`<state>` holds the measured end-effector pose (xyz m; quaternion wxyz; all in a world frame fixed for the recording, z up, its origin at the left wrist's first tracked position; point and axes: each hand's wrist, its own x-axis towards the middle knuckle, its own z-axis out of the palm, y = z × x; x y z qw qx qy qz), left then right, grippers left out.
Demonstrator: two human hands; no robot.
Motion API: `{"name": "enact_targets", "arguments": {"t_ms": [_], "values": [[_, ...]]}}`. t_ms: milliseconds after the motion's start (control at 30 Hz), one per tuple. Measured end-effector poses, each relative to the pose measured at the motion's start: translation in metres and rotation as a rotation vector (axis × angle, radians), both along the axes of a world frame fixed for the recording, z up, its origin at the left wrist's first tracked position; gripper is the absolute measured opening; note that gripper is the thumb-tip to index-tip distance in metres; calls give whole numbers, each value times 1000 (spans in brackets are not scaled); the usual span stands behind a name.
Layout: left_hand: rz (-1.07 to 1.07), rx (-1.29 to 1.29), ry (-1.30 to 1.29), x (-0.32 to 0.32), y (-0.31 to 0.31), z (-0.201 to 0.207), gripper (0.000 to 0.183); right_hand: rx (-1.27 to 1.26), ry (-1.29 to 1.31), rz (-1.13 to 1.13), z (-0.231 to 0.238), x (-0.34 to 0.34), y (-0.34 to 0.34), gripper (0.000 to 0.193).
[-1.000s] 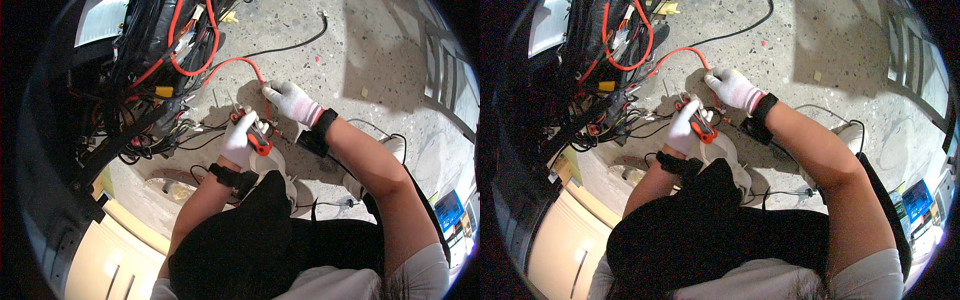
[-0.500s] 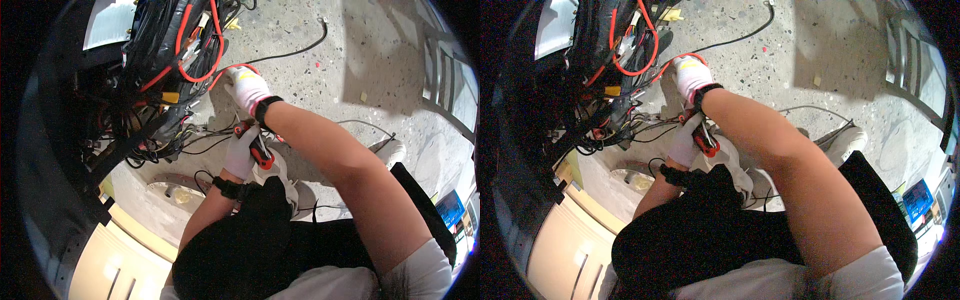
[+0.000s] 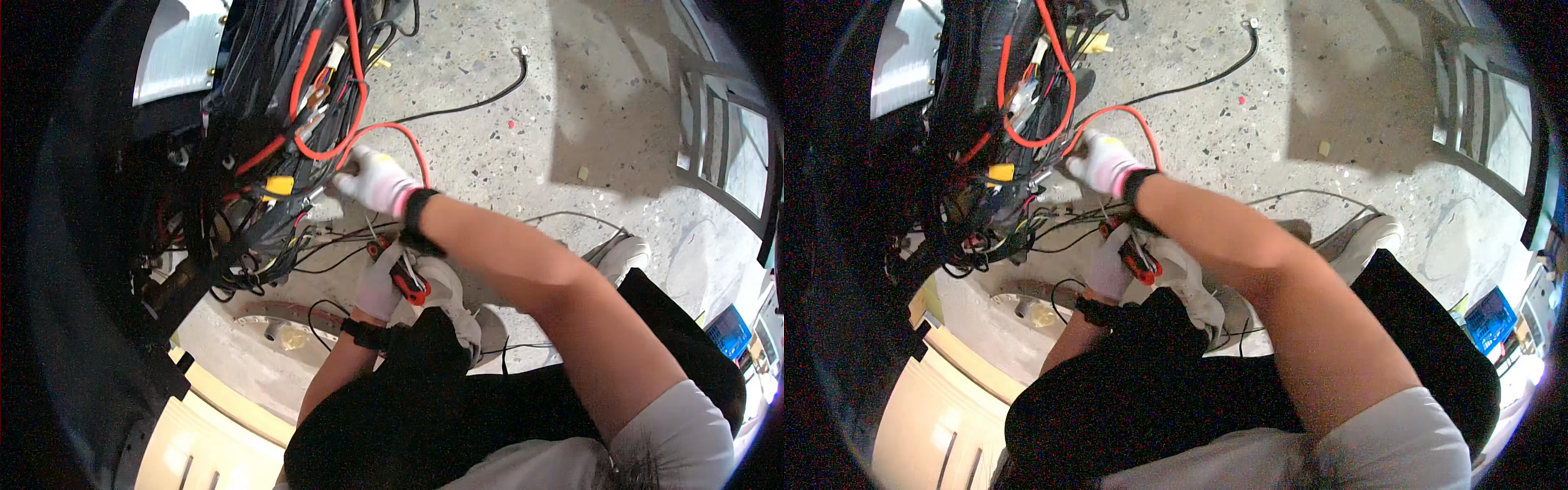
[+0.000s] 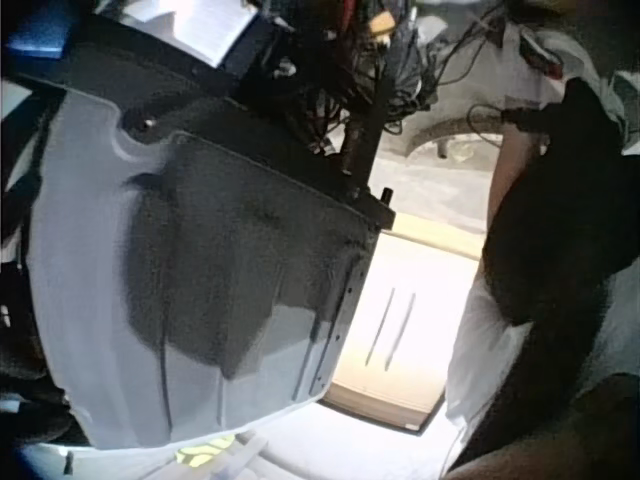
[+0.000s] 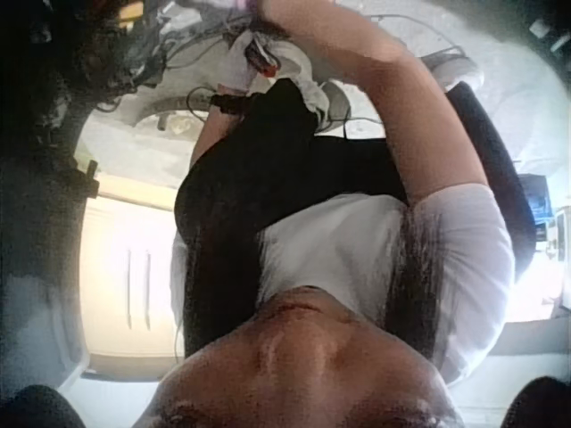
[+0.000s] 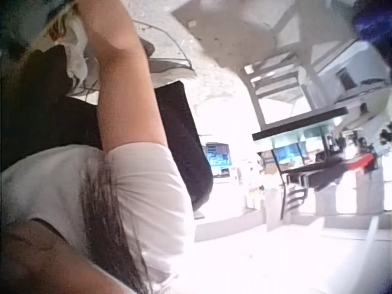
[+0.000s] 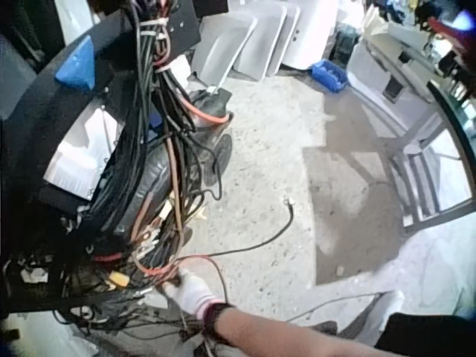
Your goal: Repairing an electromechanical machine by crimping and connecting wires.
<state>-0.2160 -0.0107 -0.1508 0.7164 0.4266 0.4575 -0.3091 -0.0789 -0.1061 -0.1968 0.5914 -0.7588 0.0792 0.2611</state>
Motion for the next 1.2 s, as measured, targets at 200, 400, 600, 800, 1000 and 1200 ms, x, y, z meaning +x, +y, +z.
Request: {"name": "enact_targets", "arguments": {"t_ms": [200,400,600,800,1000,1200], "values": [[153,-52,-29,1,12,-15,24,-400,-36,-146,-9,10,50,21],[217,-136,21,1,11,-17,31,-384,36,-141,-4,17,40,19],[226,-34,8,9,-6,-3,13,-177,-149,-119,6,-1,11,21],[206,-111,24,10,-12,5,12,-573,-199,494,11,2,12,22],[126,-71,21,4,1,1,16,-637,-320,581,-3,17,21,19],[102,-25,54,5,2,0,17,-315,-380,398,1,10,-13,31]]}}
